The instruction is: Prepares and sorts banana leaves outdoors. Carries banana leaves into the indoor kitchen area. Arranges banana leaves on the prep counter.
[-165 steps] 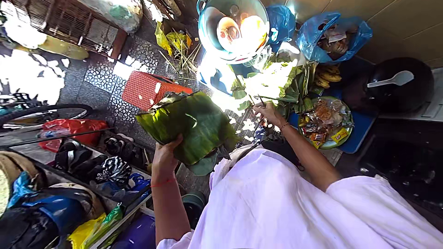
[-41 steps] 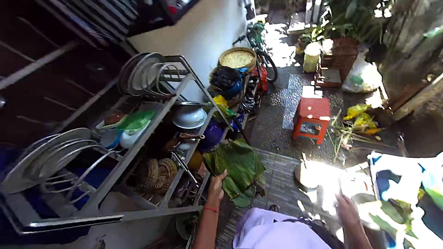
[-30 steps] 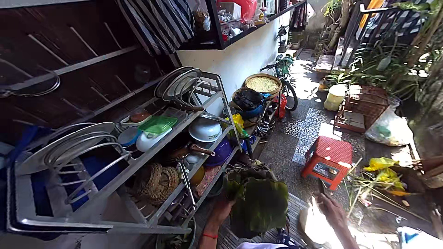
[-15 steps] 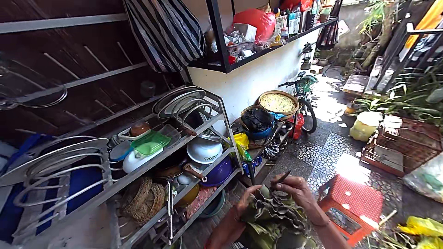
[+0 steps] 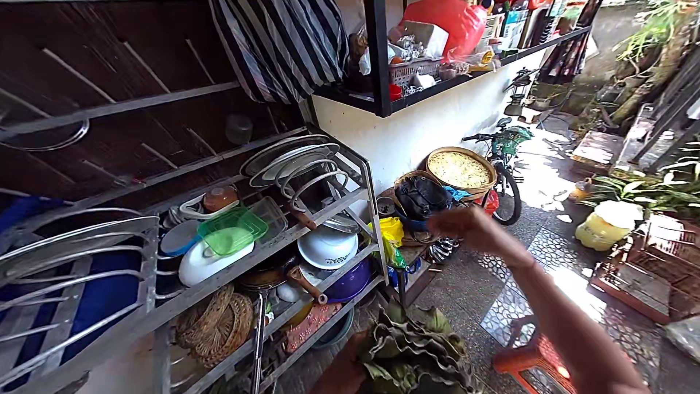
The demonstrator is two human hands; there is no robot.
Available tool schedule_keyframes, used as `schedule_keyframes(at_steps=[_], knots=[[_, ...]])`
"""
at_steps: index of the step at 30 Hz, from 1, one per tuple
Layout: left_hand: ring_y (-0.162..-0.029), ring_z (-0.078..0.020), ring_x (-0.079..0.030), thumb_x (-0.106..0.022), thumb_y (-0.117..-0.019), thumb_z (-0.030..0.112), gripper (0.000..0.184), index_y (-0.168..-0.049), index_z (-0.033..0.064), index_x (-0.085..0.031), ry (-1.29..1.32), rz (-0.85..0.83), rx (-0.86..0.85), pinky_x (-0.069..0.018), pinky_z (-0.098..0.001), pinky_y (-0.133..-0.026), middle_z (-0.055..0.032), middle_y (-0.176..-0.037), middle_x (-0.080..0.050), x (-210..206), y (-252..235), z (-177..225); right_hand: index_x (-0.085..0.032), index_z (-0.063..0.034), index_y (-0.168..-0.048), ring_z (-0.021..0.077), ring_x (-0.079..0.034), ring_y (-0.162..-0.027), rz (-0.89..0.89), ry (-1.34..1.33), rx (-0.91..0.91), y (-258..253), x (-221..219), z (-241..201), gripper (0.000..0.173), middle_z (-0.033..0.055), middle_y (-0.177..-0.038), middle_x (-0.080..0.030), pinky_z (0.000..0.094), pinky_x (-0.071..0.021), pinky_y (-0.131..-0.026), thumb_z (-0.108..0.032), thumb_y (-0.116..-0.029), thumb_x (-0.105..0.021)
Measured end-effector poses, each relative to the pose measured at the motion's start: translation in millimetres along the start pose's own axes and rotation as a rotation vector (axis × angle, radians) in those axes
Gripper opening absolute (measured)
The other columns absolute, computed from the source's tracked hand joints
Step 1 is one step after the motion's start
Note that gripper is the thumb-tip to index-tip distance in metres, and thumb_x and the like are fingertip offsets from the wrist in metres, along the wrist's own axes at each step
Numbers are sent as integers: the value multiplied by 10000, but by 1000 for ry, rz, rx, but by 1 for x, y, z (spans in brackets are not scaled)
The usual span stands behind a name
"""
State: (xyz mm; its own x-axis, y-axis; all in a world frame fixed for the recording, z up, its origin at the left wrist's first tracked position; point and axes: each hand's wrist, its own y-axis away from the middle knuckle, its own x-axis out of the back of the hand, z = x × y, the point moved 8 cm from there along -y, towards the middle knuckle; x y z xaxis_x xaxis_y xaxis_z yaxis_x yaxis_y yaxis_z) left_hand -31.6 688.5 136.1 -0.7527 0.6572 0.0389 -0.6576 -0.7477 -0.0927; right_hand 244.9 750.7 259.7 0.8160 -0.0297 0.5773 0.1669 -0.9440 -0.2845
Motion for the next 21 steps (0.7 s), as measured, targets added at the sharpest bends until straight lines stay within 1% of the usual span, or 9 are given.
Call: schedule_keyframes(at_steps=[2,4,6,9,11,13,17,19,21], knots=[[-979,135,-626,-598,-893,-60,290,-1147,46,-691,-7,66,18,-525,-137,-921,153,-1032,-726,20,-8,3,-713,44,-1151,164,-724,-893,175,52,32,-59,57,-13,239,136,-1025,-748,380,-600,-872,-63,-1034,-534],[-968,137,-604,-588,-860,-107,296,-1149,-84,-644,-77,119,42,-501,-122,-922,73,-1016,-710,40,-19,7,-691,62,-1138,129,-714,-850,316,21,111,-132,109,-27,253,113,-986,-731,340,-618,-821,-105,-1037,-531],[-966,141,-595,-602,-855,-96,289,-1141,-131,-623,-146,155,46,-487,-113,-926,27,-1012,-708,58,-30,7,-677,61,-1162,139,-714,-857,383,21,117,-205,152,-37,281,126,-1012,-727,351,-615,-826,-159,-1041,-550],[-997,93,-590,-611,-863,-81,315,-1159,-188,-596,-224,174,38,-470,-132,-949,-90,-1047,-693,88,-44,-2,-705,0,-1138,107,-702,-798,517,71,-35,-299,197,-38,258,77,-964,-736,320,-602,-778,-198,-999,-615],[-1019,83,-594,-623,-864,-69,340,-1173,-204,-586,-255,168,30,-463,-129,-963,-126,-1069,-690,106,-53,-8,-701,-16,-1124,88,-683,-756,610,131,-186,-345,213,-33,241,53,-943,-724,293,-583,-730,-198,-974,-646],[-1033,63,-590,-614,-870,-75,337,-1181,-204,-583,-260,154,44,-454,-137,-977,-140,-1082,-680,120,-60,-12,-672,5,-1161,149,-708,-839,663,243,-305,-374,221,-28,321,99,-1026,-719,350,-596,-784,-241,-956,-671],[-1027,47,-605,-590,-869,-79,311,-1155,-202,-599,-234,130,53,-462,-147,-976,-145,-1067,-687,142,-69,-20,-539,81,-1358,368,-601,-1237,580,462,-331,-409,216,-22,521,272,-1349,-591,543,-472,-1038,-254,-981,-669],[-1013,40,-609,-579,-868,-98,294,-1140,-209,-602,-225,139,57,-463,-149,-969,-159,-1051,-689,150,-73,-23,-567,107,-1324,412,-554,-1304,566,527,-287,-425,219,-13,506,303,-1374,-574,571,-425,-1095,-214,-958,-707],[-1008,63,-597,-568,-868,-102,293,-1141,-204,-596,-218,144,62,-457,-131,-965,-138,-1043,-682,157,-76,-27,-596,98,-1288,389,-576,-1276,577,496,-261,-436,226,-3,418,287,-1333,-606,555,-436,-1084,-182,-984,-661]])
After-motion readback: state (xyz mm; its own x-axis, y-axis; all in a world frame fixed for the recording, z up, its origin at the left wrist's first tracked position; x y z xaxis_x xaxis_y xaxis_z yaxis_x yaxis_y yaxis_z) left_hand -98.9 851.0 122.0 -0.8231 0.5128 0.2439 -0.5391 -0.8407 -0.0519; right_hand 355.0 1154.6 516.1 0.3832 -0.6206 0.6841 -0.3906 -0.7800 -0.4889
